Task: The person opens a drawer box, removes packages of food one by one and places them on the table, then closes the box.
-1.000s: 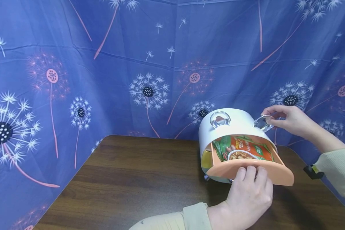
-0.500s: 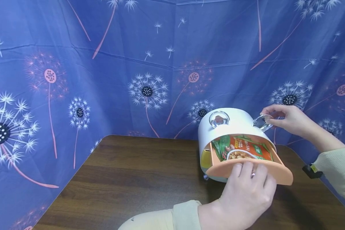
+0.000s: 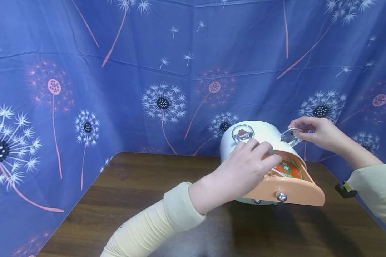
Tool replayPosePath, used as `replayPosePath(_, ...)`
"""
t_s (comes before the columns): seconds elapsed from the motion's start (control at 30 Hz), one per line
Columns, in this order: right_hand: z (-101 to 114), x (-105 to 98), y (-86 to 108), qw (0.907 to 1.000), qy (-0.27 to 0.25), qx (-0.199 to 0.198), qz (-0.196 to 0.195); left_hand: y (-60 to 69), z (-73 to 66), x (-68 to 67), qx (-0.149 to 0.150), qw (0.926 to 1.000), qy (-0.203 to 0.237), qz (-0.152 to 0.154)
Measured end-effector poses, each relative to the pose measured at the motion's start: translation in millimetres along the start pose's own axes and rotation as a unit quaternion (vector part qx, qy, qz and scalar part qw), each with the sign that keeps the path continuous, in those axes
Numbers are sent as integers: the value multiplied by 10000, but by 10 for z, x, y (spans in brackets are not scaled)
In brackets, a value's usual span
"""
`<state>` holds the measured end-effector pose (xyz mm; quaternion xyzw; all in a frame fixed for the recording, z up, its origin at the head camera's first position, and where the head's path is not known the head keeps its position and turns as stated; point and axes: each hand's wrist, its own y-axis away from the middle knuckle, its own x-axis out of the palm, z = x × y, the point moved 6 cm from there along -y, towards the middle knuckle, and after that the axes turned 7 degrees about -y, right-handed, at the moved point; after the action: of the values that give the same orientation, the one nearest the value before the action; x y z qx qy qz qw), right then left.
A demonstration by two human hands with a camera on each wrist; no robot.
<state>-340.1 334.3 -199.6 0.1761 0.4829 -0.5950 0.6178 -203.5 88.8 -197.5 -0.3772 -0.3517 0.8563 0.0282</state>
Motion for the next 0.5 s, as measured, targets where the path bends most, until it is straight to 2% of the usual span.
replayPosePath(0.13, -5, 1, -2, 10000, -45, 8, -2, -8, 124, 168, 472, 9962, 265, 687)
replayPosePath(0.27, -16, -3, -2, 10000, -41, 56, 13, -5, 171, 383, 972, 9829, 494, 1484)
replayPosePath(0.37, -21, -8, -3, 10000, -33, 72, 24, -17, 181, 517, 1213, 9751, 598, 1756)
replayPosePath(0.5, -26, -11, -5, 10000, -7, 91, 18, -38, 152, 626, 1466, 9682, 758, 1880)
